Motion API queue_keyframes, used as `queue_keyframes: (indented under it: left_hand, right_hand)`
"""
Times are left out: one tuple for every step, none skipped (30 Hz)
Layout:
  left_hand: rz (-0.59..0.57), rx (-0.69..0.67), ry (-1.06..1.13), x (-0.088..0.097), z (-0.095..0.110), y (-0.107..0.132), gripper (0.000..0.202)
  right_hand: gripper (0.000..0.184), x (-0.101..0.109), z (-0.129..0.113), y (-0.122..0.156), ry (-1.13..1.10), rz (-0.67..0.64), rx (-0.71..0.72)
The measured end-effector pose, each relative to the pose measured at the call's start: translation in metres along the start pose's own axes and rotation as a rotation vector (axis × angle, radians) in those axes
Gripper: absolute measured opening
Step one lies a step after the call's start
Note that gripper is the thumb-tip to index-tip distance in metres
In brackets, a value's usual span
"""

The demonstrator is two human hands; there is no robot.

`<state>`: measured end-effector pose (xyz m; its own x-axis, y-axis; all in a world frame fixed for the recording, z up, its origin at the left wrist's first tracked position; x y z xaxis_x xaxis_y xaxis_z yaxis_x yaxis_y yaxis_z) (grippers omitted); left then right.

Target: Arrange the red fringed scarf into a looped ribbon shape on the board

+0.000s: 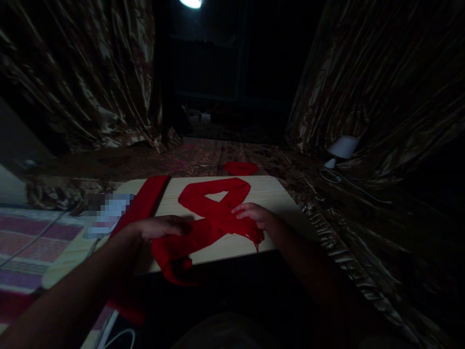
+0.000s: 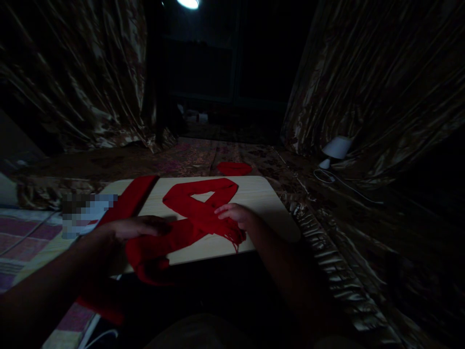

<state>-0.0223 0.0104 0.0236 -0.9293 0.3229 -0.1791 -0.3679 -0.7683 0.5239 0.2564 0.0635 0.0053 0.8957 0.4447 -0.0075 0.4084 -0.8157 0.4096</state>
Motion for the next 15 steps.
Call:
queue_keyframes:
  left_hand:
    - [0.003,0.004,-0.008,0.001,-0.002,0.001,0.046]
    - [0.006,-0.002,-0.013,0.002,-0.003,0.001,0.044]
    - [0.013,-0.018,-0.017,0.003,-0.002,0.0,0.043]
    - [0.028,-0.048,-0.023,0.005,0.001,-0.001,0.041]
    - [0.054,-0.09,-0.034,0.007,0.006,-0.002,0.04]
    - [0.091,-0.139,-0.054,0.01,0.011,-0.004,0.041]
    - [0.136,-0.187,-0.08,0.014,0.017,-0.006,0.042]
    - [0.185,-0.225,-0.109,0.018,0.021,-0.008,0.044]
    - [0.231,-0.249,-0.138,0.022,0.024,-0.01,0.046]
    - [0.273,-0.263,-0.159,0.025,0.025,-0.012,0.047]
    - [0.307,-0.273,-0.167,0.027,0.026,-0.015,0.046]
    - [0.332,-0.285,-0.171,0.029,0.026,-0.018,0.043]
    - [0.352,-0.299,-0.179,0.03,0.027,-0.021,0.039]
    - [0.364,-0.318,-0.195,0.03,0.029,-0.024,0.035]
    - [0.371,-0.334,-0.221,0.029,0.031,-0.028,0.032]
  right_hand:
    - [0.034,-0.002,0.003,0.002,-0.006,-0.005,-0.008]
    - [0.034,-0.004,0.004,0.004,0.001,-0.014,-0.014]
    - [0.034,-0.005,0.004,0.005,0.028,-0.026,-0.012]
    - [0.033,-0.006,0.002,0.006,0.071,-0.04,0.002]
    - [0.033,-0.007,-0.002,0.007,0.13,-0.056,0.025]
    - [0.032,-0.007,-0.008,0.008,0.203,-0.075,0.054]
    - [0.031,-0.008,-0.013,0.008,0.287,-0.099,0.079]
    - [0.032,-0.008,-0.018,0.009,0.38,-0.132,0.088]
    - [0.035,-0.008,-0.02,0.009,0.474,-0.174,0.071]
    - [0.04,-0.007,-0.02,0.009,0.563,-0.218,0.031]
    - [0.044,-0.005,-0.019,0.009,0.639,-0.253,-0.016]
    - [0.046,-0.001,-0.02,0.008,0.7,-0.264,-0.05]
    - [0.043,0.004,-0.023,0.005,0.751,-0.229,-0.049]
    - [0.037,0.011,-0.03,0.001,0.802,-0.148,-0.006]
    - [0.031,0.018,-0.039,-0.004,0.861,-0.027,0.076]
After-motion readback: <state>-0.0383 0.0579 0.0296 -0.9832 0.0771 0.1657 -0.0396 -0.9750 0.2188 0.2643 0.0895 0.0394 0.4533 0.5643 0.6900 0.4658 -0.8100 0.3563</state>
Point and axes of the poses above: each hand's wrist, its own y-axis away from the middle knuckle, its own x-axis out of the back of the hand, z = x × y, the point moved 8 cm from there along -y, towards the middle knuckle, and after that the axes turned 5 degrees about y, right-handed, at the moved point
